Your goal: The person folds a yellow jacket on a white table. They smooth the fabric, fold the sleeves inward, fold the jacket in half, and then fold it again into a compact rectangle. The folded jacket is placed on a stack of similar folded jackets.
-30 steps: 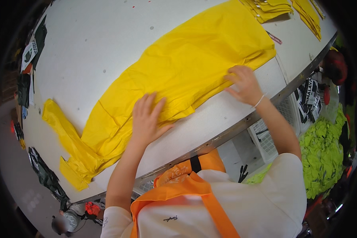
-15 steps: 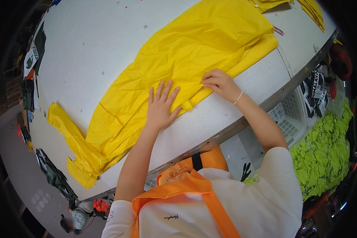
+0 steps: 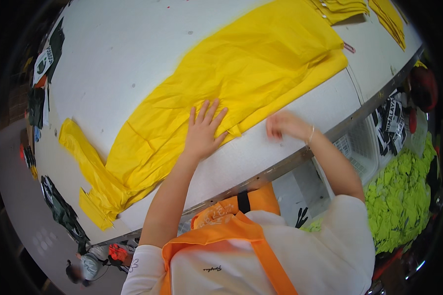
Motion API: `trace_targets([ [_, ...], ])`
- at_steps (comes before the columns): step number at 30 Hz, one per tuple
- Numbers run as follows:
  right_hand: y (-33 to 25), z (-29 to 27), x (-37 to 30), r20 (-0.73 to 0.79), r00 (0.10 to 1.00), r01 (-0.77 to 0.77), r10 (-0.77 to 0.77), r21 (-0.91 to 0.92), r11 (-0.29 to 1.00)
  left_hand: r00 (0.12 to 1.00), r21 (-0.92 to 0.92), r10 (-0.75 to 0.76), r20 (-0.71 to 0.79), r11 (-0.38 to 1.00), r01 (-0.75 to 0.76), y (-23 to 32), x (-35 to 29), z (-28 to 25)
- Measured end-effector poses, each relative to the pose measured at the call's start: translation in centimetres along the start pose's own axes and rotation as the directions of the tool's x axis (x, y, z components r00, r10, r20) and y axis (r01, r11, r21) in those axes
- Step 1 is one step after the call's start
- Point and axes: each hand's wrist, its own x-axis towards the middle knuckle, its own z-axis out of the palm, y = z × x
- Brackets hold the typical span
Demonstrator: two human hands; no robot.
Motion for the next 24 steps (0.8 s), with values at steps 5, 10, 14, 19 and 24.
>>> trace_targets([
  [5, -2.9, -2.1, -4.3, -0.292, 0.955, -0.137, -0.056, -0.600, 0.788, 1.000, 0.059, -0.031, -0.003, 0.998, 0.031, 0.5, -0.2, 0.5],
  [10, -5.4, -14.7, -2.1, -0.997, -0.014, 0.059, 0.076, 0.076, 0.995, 0.999, 0.069, -0.021, -0.033, 0.997, 0.023, 0.7, -0.7, 0.5],
  [14, -2.5, -19.7, -1.8, -0.941, 0.339, 0.409, -0.011, 0.137, 0.902, 0.997, 0.076, 0.016, -0.074, 0.997, -0.011, 0.2, -1.8, 1.8],
  [19, 3.1, -22.4, -4.7, -0.996, 0.068, 0.013, -0.064, -0.063, 0.998, 0.994, 0.035, 0.067, -0.089, 0.997, -0.064, 0.3, -2.8, 2.7],
  [24, 0.0, -17.2, -4.8, -0.915, -0.043, -0.658, -0.401, -0.276, 0.700, 0.996, -0.012, 0.047, -0.081, 0.999, -0.048, 0.6, -3.5, 2.8],
])
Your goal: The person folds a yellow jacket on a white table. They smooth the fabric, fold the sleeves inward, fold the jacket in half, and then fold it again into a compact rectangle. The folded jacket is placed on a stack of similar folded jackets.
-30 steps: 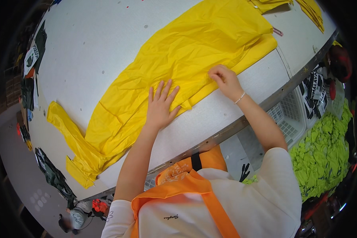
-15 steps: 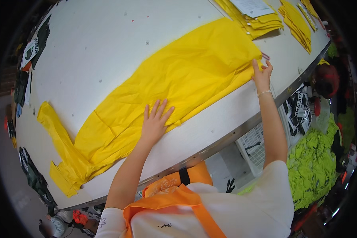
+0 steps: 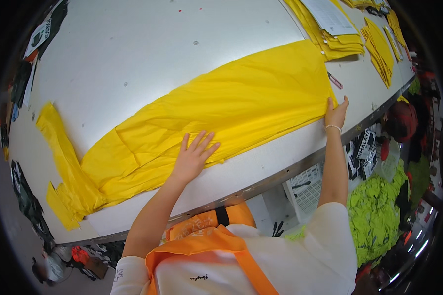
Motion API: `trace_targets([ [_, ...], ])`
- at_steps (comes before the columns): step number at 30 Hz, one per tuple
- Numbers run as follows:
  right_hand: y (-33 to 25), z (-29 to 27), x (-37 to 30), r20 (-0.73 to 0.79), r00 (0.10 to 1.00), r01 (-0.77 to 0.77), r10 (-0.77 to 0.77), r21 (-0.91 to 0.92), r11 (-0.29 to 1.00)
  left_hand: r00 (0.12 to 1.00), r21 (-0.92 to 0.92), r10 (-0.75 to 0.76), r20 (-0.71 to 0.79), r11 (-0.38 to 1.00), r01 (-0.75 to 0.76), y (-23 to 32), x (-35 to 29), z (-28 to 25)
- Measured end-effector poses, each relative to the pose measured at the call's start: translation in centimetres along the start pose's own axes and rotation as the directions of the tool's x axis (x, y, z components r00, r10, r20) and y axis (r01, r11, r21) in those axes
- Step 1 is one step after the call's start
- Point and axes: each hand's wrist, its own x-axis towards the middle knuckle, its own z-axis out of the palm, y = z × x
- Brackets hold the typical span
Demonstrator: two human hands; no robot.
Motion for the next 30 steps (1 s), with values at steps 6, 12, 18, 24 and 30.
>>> trace_targets([
  [6, -0.3, -0.9, -1.3, -0.140, 0.861, 0.481, -0.490, -0.094, 0.872, 0.999, -0.038, -0.016, 0.045, 0.999, 0.018, 0.7, -1.3, 0.3],
  [12, -2.5, 3.8, -6.3, 0.237, 0.660, 0.742, -0.713, -0.061, 0.667, 0.995, -0.173, 0.101, 0.018, 0.980, -0.097, 0.5, -4.1, 1.1],
  [18, -12.2, 4.0, -5.9, 0.007, 0.598, 0.801, -0.802, 0.043, 0.598, 0.902, -0.314, -0.315, -0.296, 0.924, 0.220, -2.0, -14.8, -4.8],
  [24, -39.9, 0.7, -24.1, -0.064, 0.228, 0.831, -0.972, 0.532, 0.160, 0.332, -0.177, -0.634, -0.698, 0.603, 0.777, -14.5, -37.5, -8.9],
  [30, -65.7, -2.6, -47.0, -0.249, -0.262, 0.748, -0.932, 0.558, -0.359, 0.334, -0.018, -0.787, -0.519, 0.400, 0.916, -27.4, -53.9, -10.5],
])
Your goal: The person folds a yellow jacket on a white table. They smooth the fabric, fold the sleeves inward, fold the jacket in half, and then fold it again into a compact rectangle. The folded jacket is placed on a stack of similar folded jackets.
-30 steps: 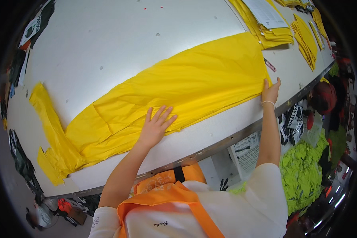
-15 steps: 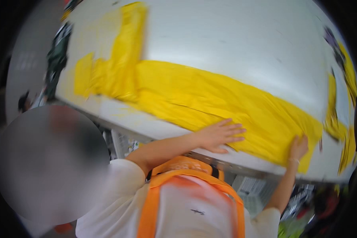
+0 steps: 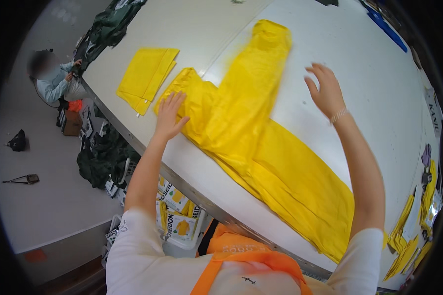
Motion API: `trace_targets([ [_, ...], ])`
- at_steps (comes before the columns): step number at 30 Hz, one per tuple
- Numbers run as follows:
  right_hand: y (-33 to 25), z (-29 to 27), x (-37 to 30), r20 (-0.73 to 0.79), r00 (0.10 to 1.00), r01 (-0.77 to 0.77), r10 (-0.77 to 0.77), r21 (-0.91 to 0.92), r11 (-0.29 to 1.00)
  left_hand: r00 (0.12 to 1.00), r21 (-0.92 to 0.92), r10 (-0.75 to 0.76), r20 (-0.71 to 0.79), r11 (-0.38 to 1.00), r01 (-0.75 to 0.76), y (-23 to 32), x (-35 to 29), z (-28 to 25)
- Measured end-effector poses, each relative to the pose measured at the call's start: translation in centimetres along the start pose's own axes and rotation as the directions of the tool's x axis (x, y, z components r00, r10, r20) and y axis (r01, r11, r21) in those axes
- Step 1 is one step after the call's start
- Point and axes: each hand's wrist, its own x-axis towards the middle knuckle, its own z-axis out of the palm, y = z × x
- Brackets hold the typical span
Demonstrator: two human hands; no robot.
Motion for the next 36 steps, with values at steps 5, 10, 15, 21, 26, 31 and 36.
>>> trace_targets([
  [5, 0.1, 12.4, 16.4, 0.093, 0.995, 0.016, 0.017, -0.335, 0.942, 0.987, -0.230, 0.016, 0.160, 0.973, 0.022, -4.6, 0.0, 5.5],
  [10, 3.3, 20.0, 22.1, 0.020, 0.996, -0.061, 0.090, -0.584, 0.809, 0.973, -0.258, -0.034, 0.228, 0.962, 0.094, -4.1, -3.6, 2.4],
  [15, 7.7, 15.6, 19.0, 0.367, 0.810, -0.297, 0.458, -0.417, 0.859, 0.987, -0.549, 0.113, 0.110, 0.835, -0.034, -6.1, 0.7, 0.0],
  [21, 15.2, -21.6, -1.6, 0.096, 0.857, -0.423, 0.507, -0.432, 0.796, 0.944, -0.613, 0.238, 0.231, 0.789, -0.049, -6.3, 4.8, 2.6],
  [26, 2.7, -43.2, -30.1, -0.560, 0.509, -0.828, 0.654, -0.525, 0.195, 0.973, -0.887, 0.049, 0.226, 0.422, 0.185, -6.2, 5.7, 6.2],
  [31, -13.8, -50.8, -46.1, -0.850, 0.294, -0.907, 0.438, -0.392, -0.152, 0.997, -0.839, 0.079, -0.002, 0.543, -0.045, -7.2, 6.2, 7.4],
  [36, -16.6, -48.5, -53.2, -0.912, 0.256, -0.941, 0.321, -0.311, -0.133, 0.968, -0.847, 0.042, 0.248, 0.494, 0.195, -11.1, 6.4, 10.1],
])
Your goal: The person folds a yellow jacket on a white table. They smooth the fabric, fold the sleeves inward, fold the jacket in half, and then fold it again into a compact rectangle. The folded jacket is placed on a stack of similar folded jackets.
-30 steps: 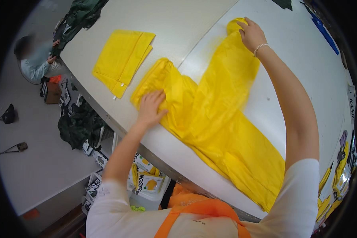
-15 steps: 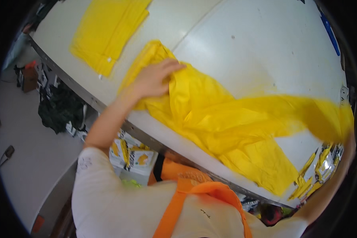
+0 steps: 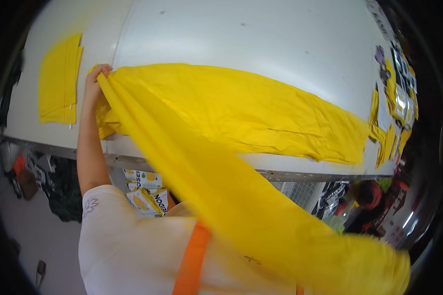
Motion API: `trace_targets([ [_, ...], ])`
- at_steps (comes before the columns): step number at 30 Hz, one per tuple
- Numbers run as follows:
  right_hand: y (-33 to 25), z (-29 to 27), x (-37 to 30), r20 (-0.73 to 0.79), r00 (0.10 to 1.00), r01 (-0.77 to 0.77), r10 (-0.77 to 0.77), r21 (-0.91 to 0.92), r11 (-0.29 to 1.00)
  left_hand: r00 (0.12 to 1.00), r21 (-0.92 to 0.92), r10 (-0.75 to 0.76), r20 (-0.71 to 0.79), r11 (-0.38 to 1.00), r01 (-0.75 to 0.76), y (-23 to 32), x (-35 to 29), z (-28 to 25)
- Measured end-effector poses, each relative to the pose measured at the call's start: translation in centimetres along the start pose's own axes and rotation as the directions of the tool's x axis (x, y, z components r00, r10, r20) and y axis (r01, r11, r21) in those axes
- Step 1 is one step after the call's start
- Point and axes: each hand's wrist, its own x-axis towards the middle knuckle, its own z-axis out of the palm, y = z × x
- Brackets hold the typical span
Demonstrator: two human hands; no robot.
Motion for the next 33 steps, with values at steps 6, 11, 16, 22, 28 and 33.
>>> trace_targets([
  [6, -9.1, 17.6, -12.6, 0.192, 0.957, 0.106, -0.218, 0.468, 0.877, 0.863, 0.755, 0.158, -0.479, 0.576, 0.313, 11.3, 0.3, 3.6],
  [11, -16.2, 23.7, -20.0, 0.534, 0.842, -0.218, -0.076, 0.465, 0.858, 0.931, 0.855, 0.326, -0.163, 0.518, -0.032, 19.4, -5.8, 18.8],
  [16, -21.0, 18.4, -20.9, 0.361, 0.582, 0.511, -0.728, 0.534, 0.673, 0.960, 0.900, 0.216, -0.176, 0.430, 0.068, 17.5, -7.5, 20.9],
  [22, -20.8, 24.0, -29.9, 0.715, 0.433, 0.447, -0.549, 0.358, 0.820, 0.990, 0.923, 0.063, -0.126, 0.373, 0.094, 10.4, -4.8, 23.4],
  [28, -18.5, 27.4, -27.4, 0.705, 0.544, 0.001, -0.456, 0.542, 0.840, 0.998, 0.997, -0.034, -0.044, 0.059, 0.046, 17.9, -1.3, 24.4],
  [33, -10.2, 22.5, -28.8, 0.665, 0.431, -0.902, 0.610, 0.300, 0.311, 0.950, 0.738, 0.220, 0.224, 0.598, -0.312, 32.1, -9.9, 42.2],
])
